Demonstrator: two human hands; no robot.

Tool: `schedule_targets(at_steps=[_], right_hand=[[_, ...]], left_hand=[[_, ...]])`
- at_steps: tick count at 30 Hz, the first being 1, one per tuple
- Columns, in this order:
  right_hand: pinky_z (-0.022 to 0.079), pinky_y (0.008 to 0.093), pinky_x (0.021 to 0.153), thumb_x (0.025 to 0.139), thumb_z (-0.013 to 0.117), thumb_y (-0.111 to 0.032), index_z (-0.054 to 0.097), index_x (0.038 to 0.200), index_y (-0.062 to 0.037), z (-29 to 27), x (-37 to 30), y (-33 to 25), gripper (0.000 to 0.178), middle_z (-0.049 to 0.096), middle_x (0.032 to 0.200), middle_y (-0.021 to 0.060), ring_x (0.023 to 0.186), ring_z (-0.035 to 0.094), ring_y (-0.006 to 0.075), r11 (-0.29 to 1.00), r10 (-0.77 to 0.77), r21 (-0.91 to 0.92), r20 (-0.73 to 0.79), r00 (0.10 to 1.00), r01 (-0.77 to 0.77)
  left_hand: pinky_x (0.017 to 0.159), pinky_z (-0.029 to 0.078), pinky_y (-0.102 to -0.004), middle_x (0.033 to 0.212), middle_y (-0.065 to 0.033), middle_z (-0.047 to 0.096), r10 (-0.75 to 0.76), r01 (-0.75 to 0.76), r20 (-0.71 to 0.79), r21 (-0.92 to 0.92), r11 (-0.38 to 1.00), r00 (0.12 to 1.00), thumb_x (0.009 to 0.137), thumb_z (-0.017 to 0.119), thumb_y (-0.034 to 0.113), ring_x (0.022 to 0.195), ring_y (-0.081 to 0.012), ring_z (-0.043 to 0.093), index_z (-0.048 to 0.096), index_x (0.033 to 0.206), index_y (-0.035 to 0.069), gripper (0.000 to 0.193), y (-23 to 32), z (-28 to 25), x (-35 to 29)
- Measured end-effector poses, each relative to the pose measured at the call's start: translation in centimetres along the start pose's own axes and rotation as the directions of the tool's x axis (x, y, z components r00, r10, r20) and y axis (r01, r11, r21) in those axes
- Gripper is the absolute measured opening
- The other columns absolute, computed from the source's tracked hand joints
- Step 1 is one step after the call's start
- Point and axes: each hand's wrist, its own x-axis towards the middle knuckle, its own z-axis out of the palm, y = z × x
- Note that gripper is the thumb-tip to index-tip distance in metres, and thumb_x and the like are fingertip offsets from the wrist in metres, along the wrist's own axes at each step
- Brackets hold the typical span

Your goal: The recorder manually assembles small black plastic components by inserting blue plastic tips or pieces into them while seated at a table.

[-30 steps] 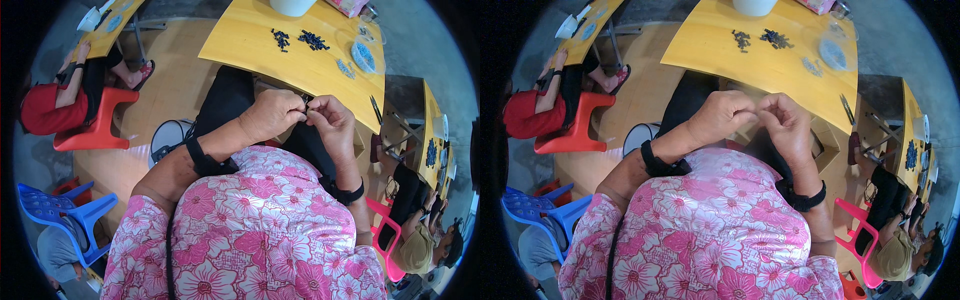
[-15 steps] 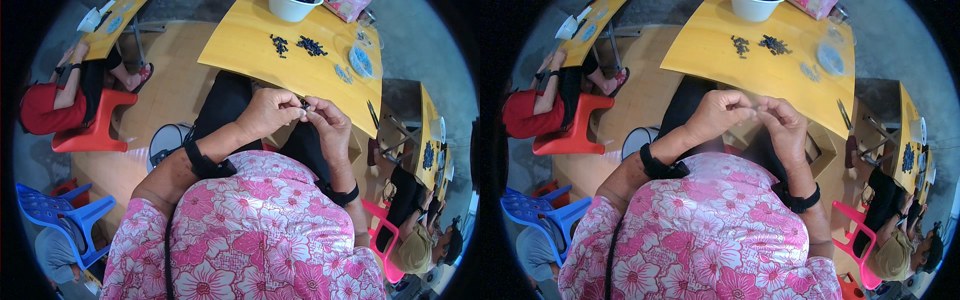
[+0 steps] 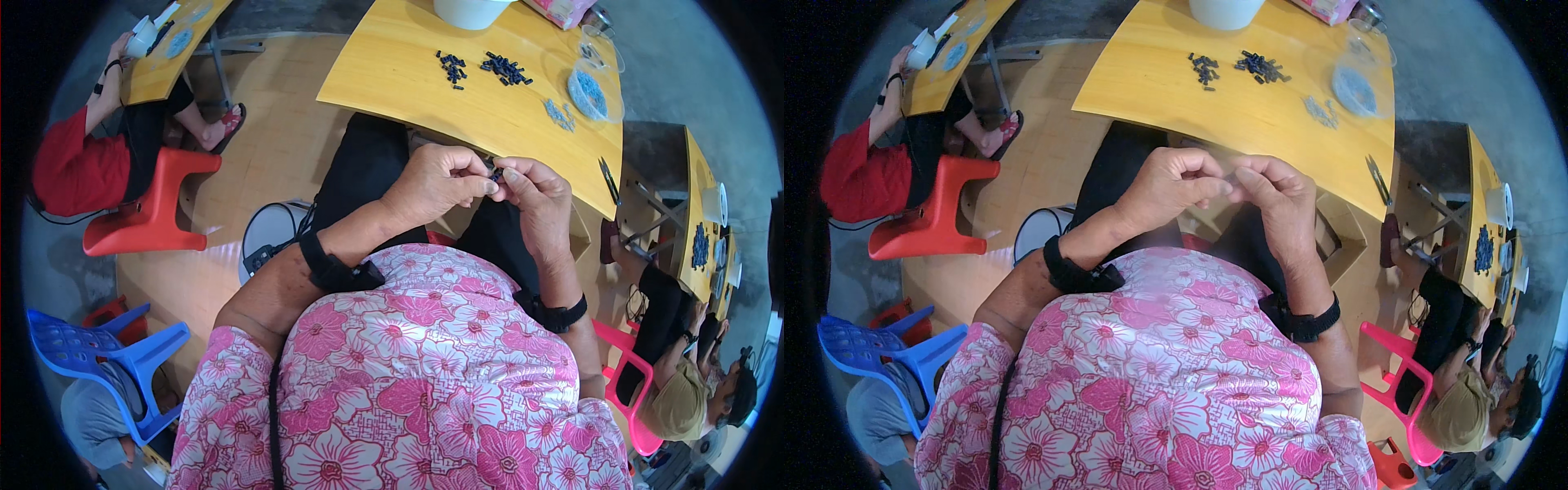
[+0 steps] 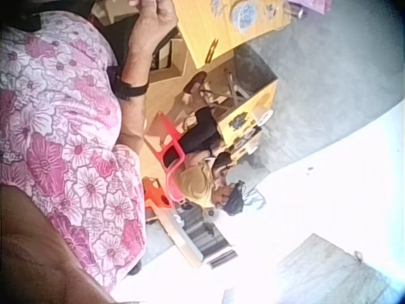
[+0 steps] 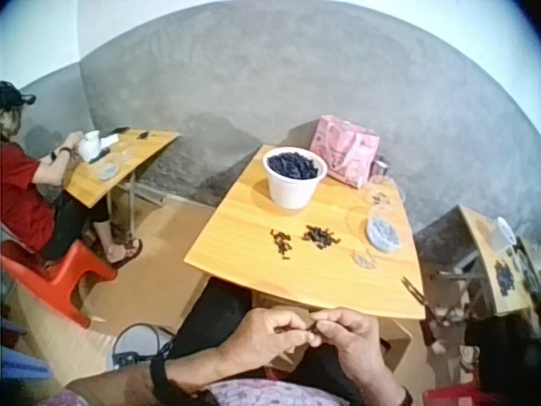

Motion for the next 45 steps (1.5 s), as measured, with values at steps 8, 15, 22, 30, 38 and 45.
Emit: schedule_targets(at_steps=[8,15,22,30,38,45], right_hand=[[0.049,0.0227,0.068,0.093,0.062,-0.005,0.069,0.098,0.0017,0.2,0.1,0.4,0.011,0.070,0.083,0.0052,0.070,0.061,0.0095,0.998,-0.022,0.055,0.020,1.000,0.021],[0.048,0.0223,0.069,0.092,0.062,-0.003,0.070,0.097,0.0004,0.2,0.0,0.8,0.010,0.067,0.079,0.0022,0.071,0.061,0.0087,0.995,-0.087,-0.049,0.049,0.995,0.089],[0.049,0.0220,0.071,0.090,0.060,0.003,0.069,0.106,0.0040,0.6,-0.1,0.9,0.018,0.062,0.092,0.0063,0.074,0.060,0.0102,0.874,-0.319,-0.348,0.117,0.941,0.340],[0.050,0.0245,0.083,0.079,0.069,0.008,0.069,0.110,-0.0012,0.5,0.3,2.2,0.033,0.062,0.104,0.0055,0.090,0.062,0.0131,0.913,-0.357,-0.167,0.107,0.928,0.371],[0.051,0.0238,0.076,0.075,0.077,0.003,0.070,0.108,-0.0054,0.9,0.5,1.9,0.035,0.064,0.098,0.0040,0.090,0.063,0.0132,0.810,-0.430,-0.390,0.112,0.896,0.437],[0.051,0.0274,0.078,0.077,0.076,-0.001,0.069,0.109,-0.0063,0.4,1.3,1.8,0.034,0.066,0.092,0.0063,0.087,0.064,0.0172,0.782,-0.434,-0.452,0.099,0.896,0.429]], left_hand=[[0.060,0.051,-0.0207,0.079,-0.0020,0.067,-0.079,0.094,0.089,-0.177,0.980,0.993,0.089,0.070,0.012,0.065,-0.0049,0.058,0.069,0.087,0.001,0.011,-0.9,-0.3,0.2],[0.062,0.054,-0.0218,0.078,-0.0022,0.067,-0.104,0.120,0.097,-0.188,0.975,0.990,0.090,0.070,0.012,0.065,-0.0050,0.058,0.068,0.087,0.001,0.011,-1.0,-0.3,0.0],[0.061,0.052,-0.0216,0.075,0.0001,0.063,-0.120,0.135,0.072,-0.276,0.951,0.990,0.092,0.068,0.015,0.066,-0.0049,0.058,0.069,0.089,0.001,0.014,-1.4,0.0,-0.2],[0.063,0.049,-0.0210,0.079,0.0005,0.063,-0.195,0.213,0.088,-0.309,0.927,0.977,0.091,0.071,0.021,0.067,-0.0056,0.057,0.069,0.091,0.003,0.018,-1.1,-0.6,0.1],[0.067,0.047,-0.0215,0.081,0.0032,0.062,-0.223,0.250,0.118,-0.325,0.912,0.968,0.092,0.069,0.026,0.069,-0.0050,0.055,0.070,0.092,0.007,0.020,-1.8,-1.0,0.3],[0.065,0.047,-0.0219,0.081,0.0029,0.062,-0.229,0.256,0.115,-0.370,0.893,0.966,0.092,0.069,0.025,0.069,-0.0049,0.054,0.071,0.097,0.006,0.020,-2.0,-1.2,0.9]])
